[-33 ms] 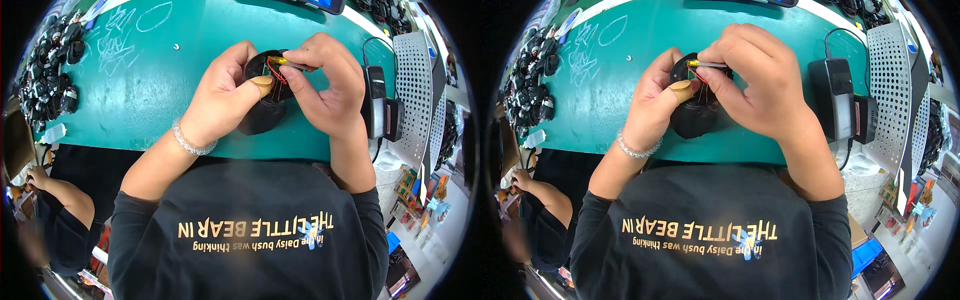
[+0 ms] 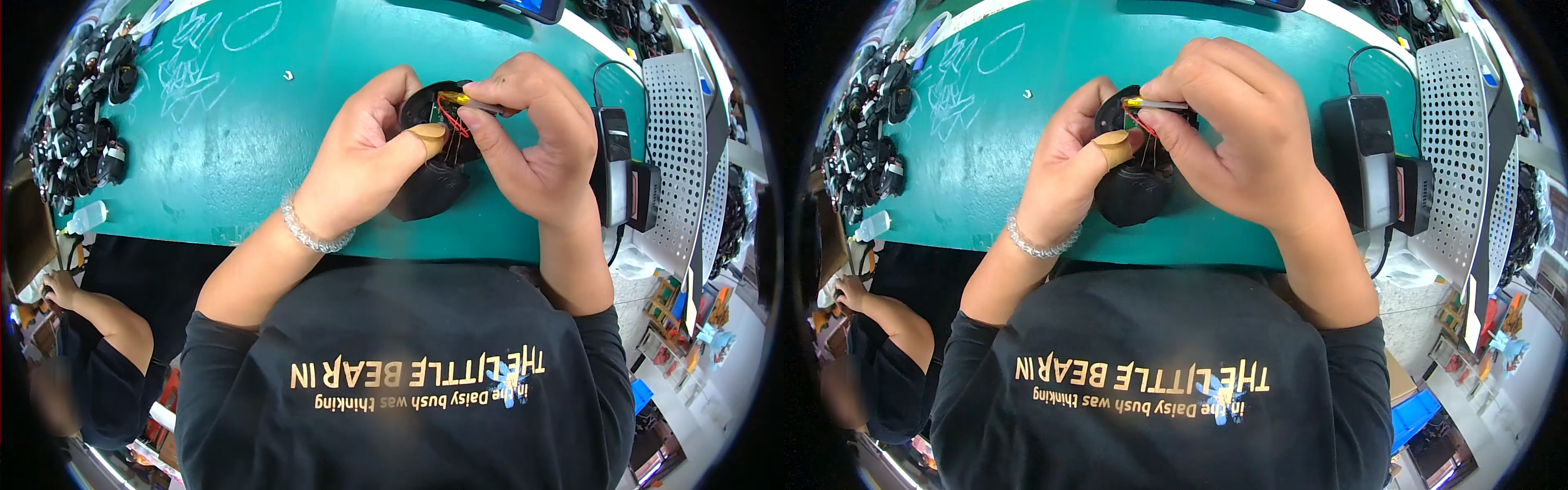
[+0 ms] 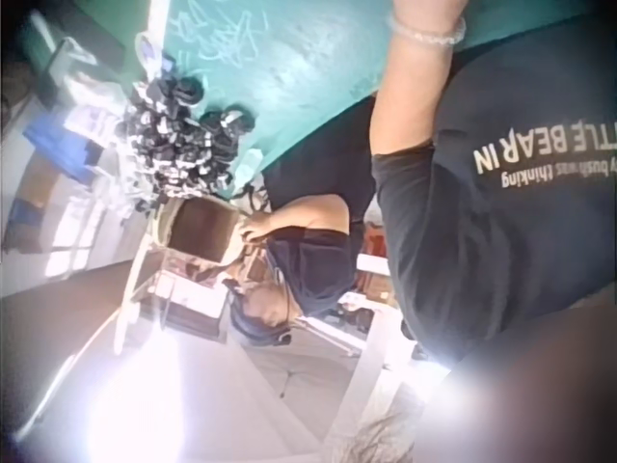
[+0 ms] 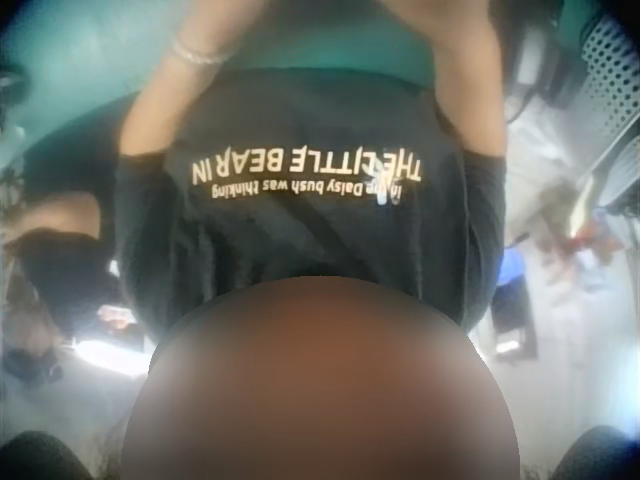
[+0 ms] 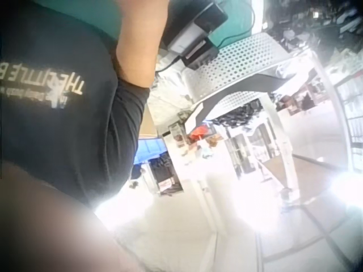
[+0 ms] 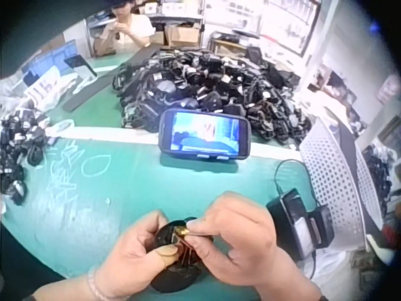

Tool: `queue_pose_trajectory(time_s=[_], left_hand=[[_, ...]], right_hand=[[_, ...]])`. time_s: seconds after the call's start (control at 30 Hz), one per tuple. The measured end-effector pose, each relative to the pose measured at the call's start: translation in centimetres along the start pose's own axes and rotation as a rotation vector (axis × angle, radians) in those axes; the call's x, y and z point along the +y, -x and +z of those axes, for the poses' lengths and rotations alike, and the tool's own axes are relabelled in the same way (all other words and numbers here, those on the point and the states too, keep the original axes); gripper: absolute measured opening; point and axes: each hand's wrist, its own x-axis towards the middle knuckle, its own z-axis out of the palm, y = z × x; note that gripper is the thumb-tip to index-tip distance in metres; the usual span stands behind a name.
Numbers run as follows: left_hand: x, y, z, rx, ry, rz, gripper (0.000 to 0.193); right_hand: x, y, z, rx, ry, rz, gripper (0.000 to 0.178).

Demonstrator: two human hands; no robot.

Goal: The person assembles small black electronic devices by inserting batteries and securing internal components. They handle the devices one at a time, manipulating wires and placing batteries into the casing before closing the unit.

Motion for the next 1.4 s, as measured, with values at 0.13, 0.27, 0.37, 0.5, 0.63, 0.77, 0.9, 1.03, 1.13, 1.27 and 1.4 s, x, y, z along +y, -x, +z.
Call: queue_pose_trajectory(time_s=[0.13,0.27,0.37,0.5,0.63,0.77,0.9,1.03,1.13,1.27,1.4], left_hand=[[0.1,0.0,0.0,-0.006,0.007,-0.012,0.014],[0.0,-0.1,-0.1,-0.003,-0.003,-0.025,0.013],[0.2,0.0,-0.5,-0.046,-0.026,-0.087,0.008],[0.3,0.0,-0.5,-0.044,-0.053,-0.094,0.008],[0.3,0.0,-0.5,-0.044,-0.048,-0.11,0.009],[0.3,0.0,-0.5,-0.046,-0.09,-0.105,0.01],[0.2,0.0,-0.6,-0.05,-0.063,-0.121,0.01],[0.1,0.1,-0.6,-0.042,-0.066,-0.124,0.011],[0.3,0.0,-0.6,-0.048,-0.102,-0.139,0.011],[0.0,-0.2,-0.9,-0.071,-0.097,-0.133,0.012],[0.1,-0.2,-1.0,-0.065,-0.074,-0.164,0.011]], right_hand=[[0.3,0.1,0.0,-0.025,-0.003,0.004,0.018],[0.4,0.0,0.1,-0.032,-0.01,0.006,0.018],[0.6,0.1,0.1,-0.044,-0.017,0.008,0.018],[0.6,0.2,0.2,-0.052,-0.028,0.018,0.017],[0.6,0.2,0.3,-0.067,-0.025,0.022,0.017],[0.6,0.2,0.3,-0.074,-0.055,0.029,0.016],[0.6,0.1,0.1,-0.107,-0.061,0.031,0.016],[0.6,0.1,0.2,-0.124,-0.064,0.037,0.015],[0.6,0.1,0.1,-0.146,-0.036,0.035,0.013],[0.7,0.3,0.2,-0.158,0.002,0.046,0.011],[0.9,0.6,0.5,-0.158,-0.035,0.082,0.01]])
